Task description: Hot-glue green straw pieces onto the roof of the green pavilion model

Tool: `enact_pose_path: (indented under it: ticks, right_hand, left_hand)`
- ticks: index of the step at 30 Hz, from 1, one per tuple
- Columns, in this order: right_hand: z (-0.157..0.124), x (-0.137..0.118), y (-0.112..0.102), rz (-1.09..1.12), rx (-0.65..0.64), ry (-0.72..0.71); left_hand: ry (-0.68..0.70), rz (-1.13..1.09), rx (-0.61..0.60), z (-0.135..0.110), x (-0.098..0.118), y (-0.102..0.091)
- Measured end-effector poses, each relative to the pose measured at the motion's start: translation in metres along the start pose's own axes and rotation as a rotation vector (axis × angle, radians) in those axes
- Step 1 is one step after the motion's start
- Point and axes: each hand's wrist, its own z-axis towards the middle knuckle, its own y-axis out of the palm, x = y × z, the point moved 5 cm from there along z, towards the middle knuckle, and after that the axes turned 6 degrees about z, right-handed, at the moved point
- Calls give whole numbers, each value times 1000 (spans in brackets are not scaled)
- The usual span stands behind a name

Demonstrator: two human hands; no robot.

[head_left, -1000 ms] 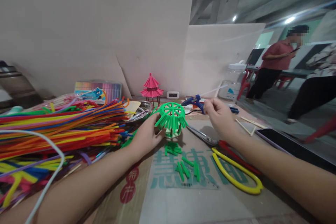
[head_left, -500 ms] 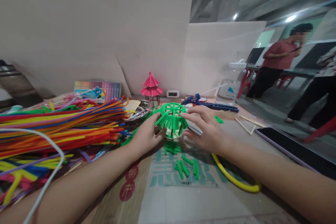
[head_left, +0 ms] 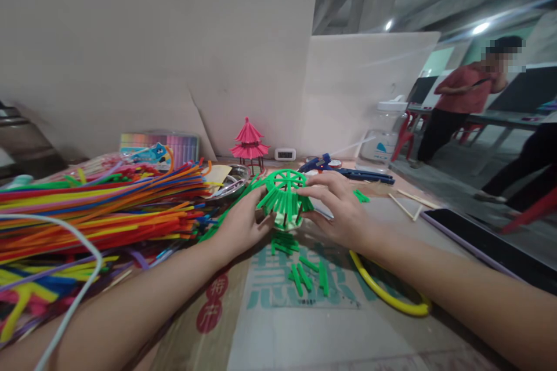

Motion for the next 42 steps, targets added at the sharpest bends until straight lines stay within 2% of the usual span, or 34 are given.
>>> enact_pose_path:
  ticks: [10,14,20,37,42]
  right_hand:
    - [-4,3,1,1,16,16]
    - [-8,7,-1,20,66,46]
    - [-8,6,1,-40,74,-1]
    - [-7,6,0,-16,71,-25]
    - [-8,7,0,2,48,0]
  left_hand:
    - [-19,-56,-12,1,-1,1]
    - [-32,-104,22,0,-4,1]
    - [-59,-204,47,0,-6,1]
    - [-95,-178,-8,1,-5,2]
    - [-67,-182,35,0,-5,1]
